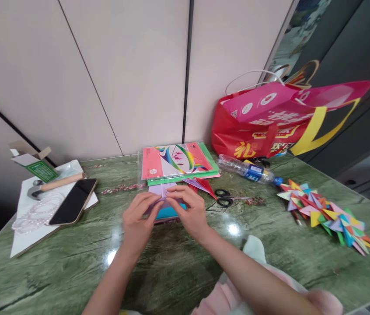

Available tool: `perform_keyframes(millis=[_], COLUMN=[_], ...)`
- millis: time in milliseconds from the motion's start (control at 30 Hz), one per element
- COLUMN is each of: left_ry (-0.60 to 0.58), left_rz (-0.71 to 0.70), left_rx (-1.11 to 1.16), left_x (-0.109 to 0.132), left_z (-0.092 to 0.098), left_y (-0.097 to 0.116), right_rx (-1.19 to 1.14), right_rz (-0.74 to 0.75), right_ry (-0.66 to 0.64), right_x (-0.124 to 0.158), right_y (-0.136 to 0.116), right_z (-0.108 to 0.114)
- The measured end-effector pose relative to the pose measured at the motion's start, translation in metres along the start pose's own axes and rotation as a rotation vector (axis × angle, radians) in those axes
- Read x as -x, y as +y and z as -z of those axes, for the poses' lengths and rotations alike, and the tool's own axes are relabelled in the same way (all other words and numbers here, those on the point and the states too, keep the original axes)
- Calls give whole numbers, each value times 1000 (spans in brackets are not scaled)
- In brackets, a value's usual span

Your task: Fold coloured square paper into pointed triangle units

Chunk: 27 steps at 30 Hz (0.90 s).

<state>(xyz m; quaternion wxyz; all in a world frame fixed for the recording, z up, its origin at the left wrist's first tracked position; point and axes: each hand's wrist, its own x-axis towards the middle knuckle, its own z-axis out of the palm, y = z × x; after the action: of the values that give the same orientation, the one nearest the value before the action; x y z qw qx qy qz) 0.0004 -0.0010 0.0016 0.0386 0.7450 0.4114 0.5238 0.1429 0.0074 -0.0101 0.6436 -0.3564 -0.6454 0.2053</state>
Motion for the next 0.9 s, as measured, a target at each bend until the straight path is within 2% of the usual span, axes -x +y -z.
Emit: perform_keyframes(millis=[900], left_ry=[-8], left_rz=[7], left_rx=[-16], left_x=[0], left_z=[1], left_y=[5], right_rx=[-15], right_rz=[41], right_ry=[-18], right_x=[1], right_y=[-1], right_z=[0])
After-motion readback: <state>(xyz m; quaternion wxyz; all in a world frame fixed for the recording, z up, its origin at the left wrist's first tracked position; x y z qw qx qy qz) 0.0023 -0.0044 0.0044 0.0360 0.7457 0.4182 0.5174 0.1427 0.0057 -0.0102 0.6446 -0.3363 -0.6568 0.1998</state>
